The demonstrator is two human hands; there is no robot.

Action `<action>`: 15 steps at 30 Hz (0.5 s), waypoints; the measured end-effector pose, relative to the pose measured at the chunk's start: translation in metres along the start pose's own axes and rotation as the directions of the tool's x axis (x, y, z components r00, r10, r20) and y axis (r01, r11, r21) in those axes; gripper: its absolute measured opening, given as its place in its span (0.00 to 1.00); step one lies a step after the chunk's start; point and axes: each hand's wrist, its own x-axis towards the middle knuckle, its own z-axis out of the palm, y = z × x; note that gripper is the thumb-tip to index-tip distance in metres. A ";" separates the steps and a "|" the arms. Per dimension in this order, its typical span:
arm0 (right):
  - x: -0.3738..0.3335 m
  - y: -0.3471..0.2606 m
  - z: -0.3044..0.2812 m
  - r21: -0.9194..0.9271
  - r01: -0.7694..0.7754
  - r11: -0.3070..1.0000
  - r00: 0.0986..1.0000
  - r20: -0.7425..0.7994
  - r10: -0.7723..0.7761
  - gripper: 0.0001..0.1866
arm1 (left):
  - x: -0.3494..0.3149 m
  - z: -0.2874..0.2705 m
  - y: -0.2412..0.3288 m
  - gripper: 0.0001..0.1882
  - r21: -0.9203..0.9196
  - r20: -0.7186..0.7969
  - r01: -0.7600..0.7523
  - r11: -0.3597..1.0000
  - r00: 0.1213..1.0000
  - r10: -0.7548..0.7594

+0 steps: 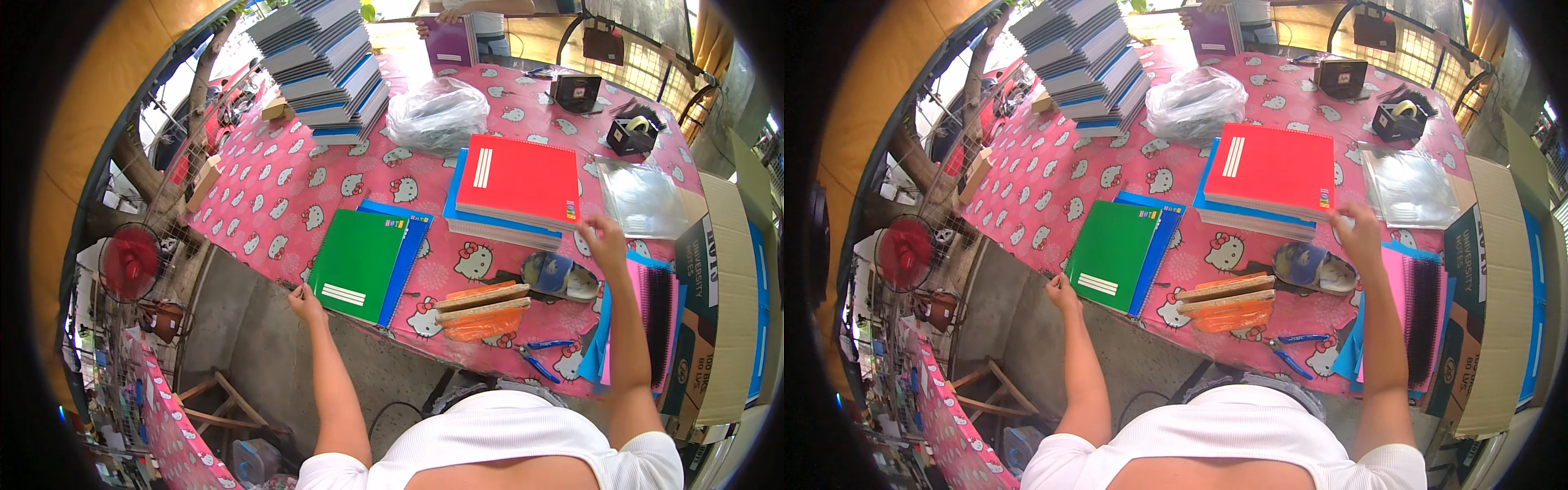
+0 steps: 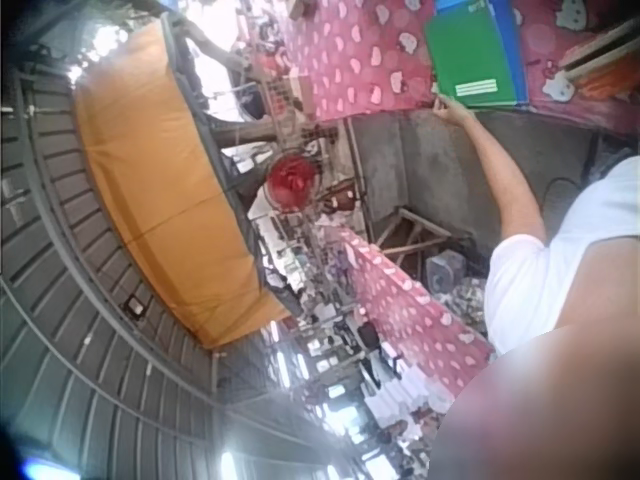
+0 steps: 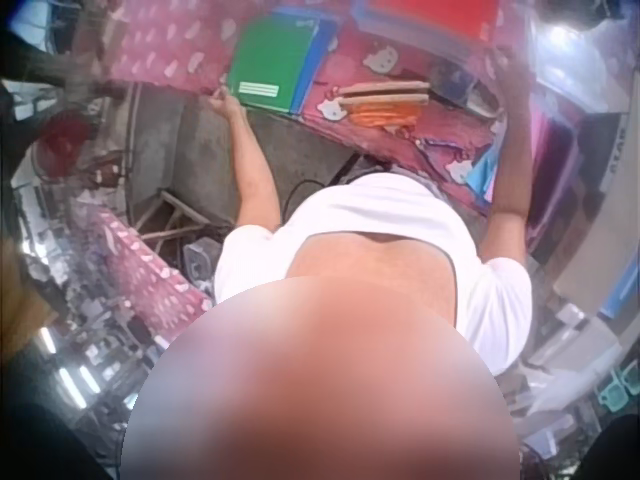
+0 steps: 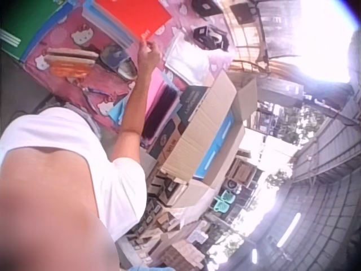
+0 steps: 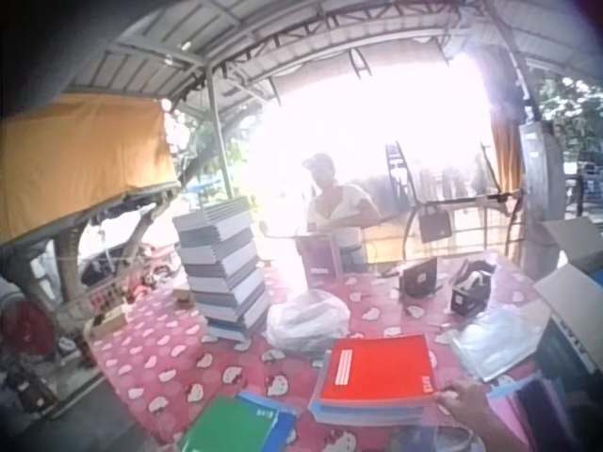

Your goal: The person sorts several colorful spiral notebooks by color, uses blue shears to trim or adjust the spiral bindings, and stacks them into groups on a table.

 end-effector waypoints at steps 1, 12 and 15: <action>0.022 0.008 0.003 -0.055 -0.064 0.996 0.998 -0.009 0.063 0.21 | -0.010 0.017 0.003 0.06 0.050 -0.035 -0.054 0.997 0.998 0.055; 0.091 0.072 0.061 -0.196 -0.303 0.932 0.952 -0.033 0.303 0.21 | -0.038 0.075 0.062 0.17 0.502 0.148 -0.144 0.853 0.986 0.079; 0.104 0.103 0.044 -0.390 -0.302 0.870 0.945 -0.005 0.326 0.25 | -0.106 0.124 0.136 0.18 -0.115 0.524 0.013 0.993 0.850 0.050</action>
